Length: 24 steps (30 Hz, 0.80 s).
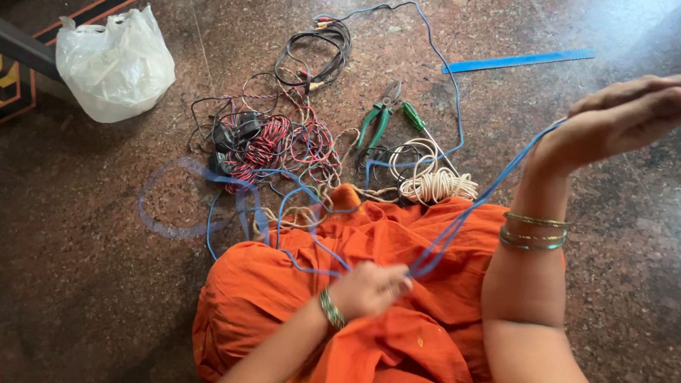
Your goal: The person sits on the floor and uses pliers to strip the ends of various colored wires. They then untangle and organize the wires by color, separating them into distinct piles.
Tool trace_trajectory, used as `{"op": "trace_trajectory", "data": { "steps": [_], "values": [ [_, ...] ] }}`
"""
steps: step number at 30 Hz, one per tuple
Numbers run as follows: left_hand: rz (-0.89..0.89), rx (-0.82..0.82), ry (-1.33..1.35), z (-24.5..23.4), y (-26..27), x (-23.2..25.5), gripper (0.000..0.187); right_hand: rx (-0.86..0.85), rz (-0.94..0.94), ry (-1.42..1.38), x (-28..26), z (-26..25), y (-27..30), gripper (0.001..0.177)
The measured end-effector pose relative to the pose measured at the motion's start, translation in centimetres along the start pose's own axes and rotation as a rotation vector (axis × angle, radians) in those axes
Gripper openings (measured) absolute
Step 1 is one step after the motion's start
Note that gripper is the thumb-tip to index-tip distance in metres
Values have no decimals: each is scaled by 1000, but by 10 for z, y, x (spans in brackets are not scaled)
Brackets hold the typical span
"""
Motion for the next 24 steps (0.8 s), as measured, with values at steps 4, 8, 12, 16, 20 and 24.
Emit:
{"op": "trace_trajectory", "data": {
  "steps": [4,8,12,16,20,24],
  "values": [
    [-1,26,18,1,9,26,29,-104,-312,391,17,11,18,38],
    [-120,51,-65,-6,0,20,26,23,282,-4,47,8,33,29],
    [-160,139,-133,-2,-3,3,17,-10,528,-112,28,10,17,33],
    [-305,235,-320,-20,-13,-39,15,9,647,-344,-9,16,-5,36],
    [-423,241,-538,-46,-28,-72,16,-110,721,-586,-59,33,-11,38],
    [-427,247,-543,-43,-35,-79,19,-169,704,-677,-88,34,-17,35]
  ]
}}
Point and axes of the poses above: each hand's wrist, its own y-axis away from the middle knuckle, its own z-axis out of the palm, x = y × z, the point moved 6 cm from there along -y, towards the middle knuckle, and after that the axes turned 8 degrees about -y, right-handed, at the moved point
